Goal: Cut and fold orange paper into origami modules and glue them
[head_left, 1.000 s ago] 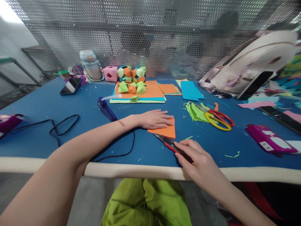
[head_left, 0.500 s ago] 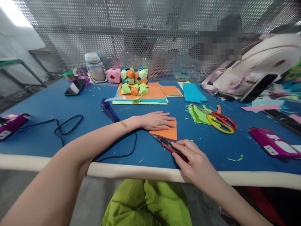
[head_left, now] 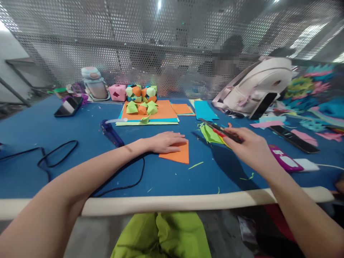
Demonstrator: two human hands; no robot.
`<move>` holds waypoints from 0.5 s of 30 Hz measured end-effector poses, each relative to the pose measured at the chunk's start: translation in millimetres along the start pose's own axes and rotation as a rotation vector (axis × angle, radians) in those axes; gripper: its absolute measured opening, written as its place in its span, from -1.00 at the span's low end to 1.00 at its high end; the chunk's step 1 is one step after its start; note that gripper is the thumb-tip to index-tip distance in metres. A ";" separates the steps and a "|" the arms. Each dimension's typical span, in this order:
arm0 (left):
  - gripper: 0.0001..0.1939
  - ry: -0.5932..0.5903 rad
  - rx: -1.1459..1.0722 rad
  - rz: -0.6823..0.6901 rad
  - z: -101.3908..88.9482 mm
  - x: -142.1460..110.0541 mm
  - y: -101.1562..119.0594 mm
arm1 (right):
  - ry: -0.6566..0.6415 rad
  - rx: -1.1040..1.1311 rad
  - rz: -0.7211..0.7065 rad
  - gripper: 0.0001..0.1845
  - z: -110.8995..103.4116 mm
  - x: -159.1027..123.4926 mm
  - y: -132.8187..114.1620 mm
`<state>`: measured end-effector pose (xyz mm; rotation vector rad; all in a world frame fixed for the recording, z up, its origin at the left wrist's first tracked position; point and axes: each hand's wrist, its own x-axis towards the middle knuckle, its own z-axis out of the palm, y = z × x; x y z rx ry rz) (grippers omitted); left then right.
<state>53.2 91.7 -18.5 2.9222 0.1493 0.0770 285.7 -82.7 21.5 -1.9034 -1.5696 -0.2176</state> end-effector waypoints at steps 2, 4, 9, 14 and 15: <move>-0.47 0.046 0.011 -0.013 -2.5 -0.1 4.3 | -0.017 -0.120 0.113 -0.68 10.6 26.0 21.4; -0.49 0.091 0.019 -0.037 -5.1 0.0 10.0 | -0.086 -0.146 0.186 -0.64 22.3 48.5 36.2; -0.57 0.145 0.009 -0.147 -10.9 0.3 22.8 | -0.172 -0.106 0.167 -0.61 44.3 85.4 50.0; -0.51 0.066 -0.013 -0.251 -19.0 -4.3 27.7 | -0.210 -0.053 0.139 -0.63 48.6 88.3 54.4; -0.47 0.041 -0.019 -0.269 -21.3 -5.9 28.6 | -0.228 -0.052 0.134 -0.65 48.2 84.8 55.0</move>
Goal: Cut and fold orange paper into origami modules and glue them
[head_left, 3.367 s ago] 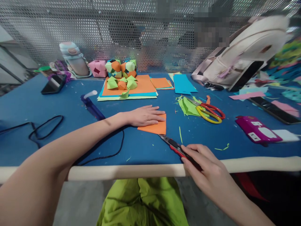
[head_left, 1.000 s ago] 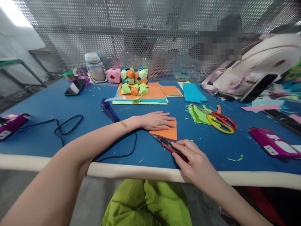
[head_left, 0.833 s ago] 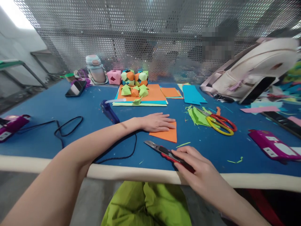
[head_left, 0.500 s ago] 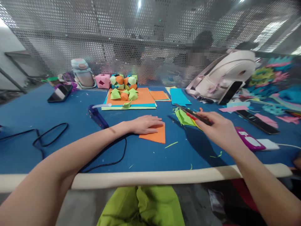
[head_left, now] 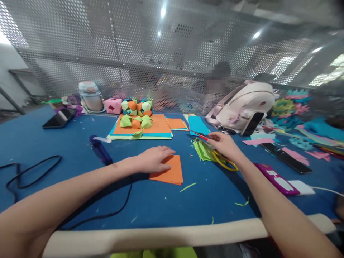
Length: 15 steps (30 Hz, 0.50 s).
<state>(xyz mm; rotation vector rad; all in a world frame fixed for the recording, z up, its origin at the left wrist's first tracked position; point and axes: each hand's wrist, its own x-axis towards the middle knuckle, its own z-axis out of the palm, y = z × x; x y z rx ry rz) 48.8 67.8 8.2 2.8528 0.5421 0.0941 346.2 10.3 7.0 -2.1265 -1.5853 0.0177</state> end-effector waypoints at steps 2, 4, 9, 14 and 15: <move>-0.38 -0.049 -0.006 -0.026 -4.8 -3.5 1.4 | -0.048 -0.017 -0.021 -0.71 0.8 -8.8 1.6; -0.33 -0.089 -0.006 -0.055 -9.5 -6.3 3.9 | -0.104 -0.049 -0.056 -0.81 1.3 -17.4 1.9; -0.29 -0.142 0.027 -0.148 -18.9 -7.0 12.1 | -0.096 -0.181 -0.158 -0.76 -0.3 -28.1 -6.9; -0.26 -0.137 -0.045 -0.184 -18.3 -2.5 11.6 | -0.018 0.126 -0.305 -0.78 9.7 -39.8 -40.8; -0.25 -0.120 -0.084 -0.174 -16.5 -1.5 10.8 | -0.064 0.227 -0.314 -0.77 14.2 -44.6 -50.2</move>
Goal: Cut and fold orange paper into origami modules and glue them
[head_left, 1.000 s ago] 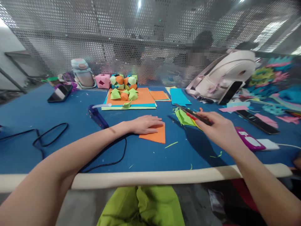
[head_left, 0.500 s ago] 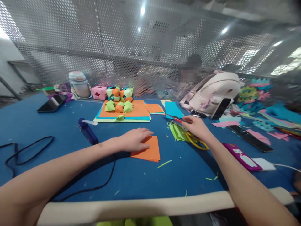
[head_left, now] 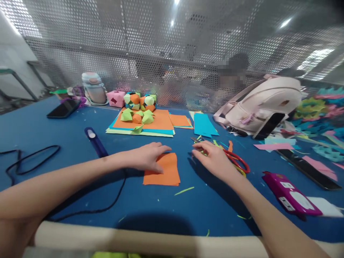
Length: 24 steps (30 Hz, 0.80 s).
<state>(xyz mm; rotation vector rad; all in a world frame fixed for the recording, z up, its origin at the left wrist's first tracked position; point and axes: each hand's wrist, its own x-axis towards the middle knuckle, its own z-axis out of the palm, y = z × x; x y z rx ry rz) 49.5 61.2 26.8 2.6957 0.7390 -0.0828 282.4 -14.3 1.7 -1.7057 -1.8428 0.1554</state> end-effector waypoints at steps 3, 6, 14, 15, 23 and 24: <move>-0.25 0.086 -0.117 0.079 6.2 3.6 -0.9 | -0.138 0.220 0.029 -0.61 20.6 -7.2 -24.6; -0.30 0.199 -0.175 0.162 10.8 4.4 1.7 | -0.184 0.382 0.073 -0.50 34.5 -13.1 -35.2; -0.42 0.634 -0.665 0.042 6.0 6.7 1.7 | 0.000 1.012 0.324 -0.67 35.9 -4.3 -17.6; -0.47 0.685 -0.805 -0.025 5.2 8.7 0.3 | 0.051 1.067 0.324 -0.66 34.5 -2.6 -16.6; -0.93 0.296 -1.501 -0.217 12.8 14.8 0.3 | 0.247 1.081 0.341 -0.67 31.4 3.1 -14.7; -0.96 0.289 -1.483 -0.237 14.3 14.5 0.9 | 0.277 1.055 0.354 -0.71 31.1 3.9 -12.7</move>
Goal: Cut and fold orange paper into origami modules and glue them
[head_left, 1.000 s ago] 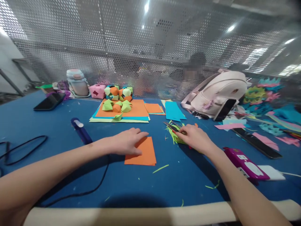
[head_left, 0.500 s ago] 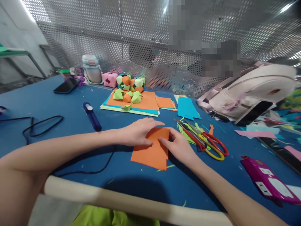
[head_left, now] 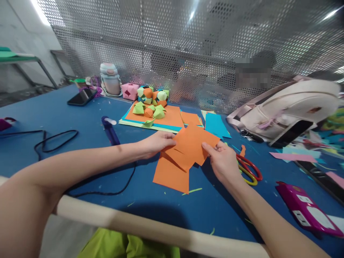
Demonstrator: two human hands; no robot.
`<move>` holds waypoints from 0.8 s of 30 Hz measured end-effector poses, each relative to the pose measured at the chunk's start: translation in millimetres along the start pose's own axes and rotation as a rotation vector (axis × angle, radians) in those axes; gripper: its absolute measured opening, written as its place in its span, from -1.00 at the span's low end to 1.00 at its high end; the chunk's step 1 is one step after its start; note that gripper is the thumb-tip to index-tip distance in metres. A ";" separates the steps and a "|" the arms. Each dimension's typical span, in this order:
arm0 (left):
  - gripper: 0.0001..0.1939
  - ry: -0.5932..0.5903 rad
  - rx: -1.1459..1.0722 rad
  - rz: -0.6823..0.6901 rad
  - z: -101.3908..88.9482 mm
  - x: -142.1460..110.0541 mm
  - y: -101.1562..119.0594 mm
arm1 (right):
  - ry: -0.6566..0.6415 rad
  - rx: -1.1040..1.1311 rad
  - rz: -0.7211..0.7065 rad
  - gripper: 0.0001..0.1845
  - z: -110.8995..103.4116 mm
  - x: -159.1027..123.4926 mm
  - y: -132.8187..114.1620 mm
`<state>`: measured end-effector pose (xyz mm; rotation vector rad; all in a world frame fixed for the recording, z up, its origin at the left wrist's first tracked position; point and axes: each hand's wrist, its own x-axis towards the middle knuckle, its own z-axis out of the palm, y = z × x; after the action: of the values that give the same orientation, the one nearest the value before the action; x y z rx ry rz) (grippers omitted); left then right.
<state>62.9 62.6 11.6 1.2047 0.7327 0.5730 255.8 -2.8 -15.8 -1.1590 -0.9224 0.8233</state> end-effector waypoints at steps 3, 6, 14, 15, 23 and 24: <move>-0.93 0.038 0.046 -0.018 0.2 -0.6 -1.9 | 0.126 -0.025 -0.045 -0.77 -7.1 7.3 -1.2; -0.92 0.031 0.103 -0.087 -0.9 -2.5 0.8 | 0.190 0.054 -0.078 -0.74 -15.8 14.1 -9.5; -0.73 -0.385 0.903 0.029 -13.2 -12.9 27.9 | 0.231 0.045 0.054 -0.84 -29.0 10.9 -38.5; -0.73 -0.404 0.958 0.040 -16.4 -11.0 30.9 | 0.222 0.021 0.062 -0.85 -29.6 10.5 -39.0; -0.57 -0.329 1.286 0.158 -22.3 -1.7 27.2 | 0.027 -0.049 0.189 -0.76 -29.0 7.0 -37.1; -0.50 -0.355 1.325 0.174 -19.6 -3.8 26.1 | 0.001 -0.047 0.214 -0.75 -28.3 5.9 -37.3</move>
<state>45.1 78.9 33.8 2.5274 0.6836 -0.0918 286.4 -16.1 17.6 -1.3148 -0.8297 0.9767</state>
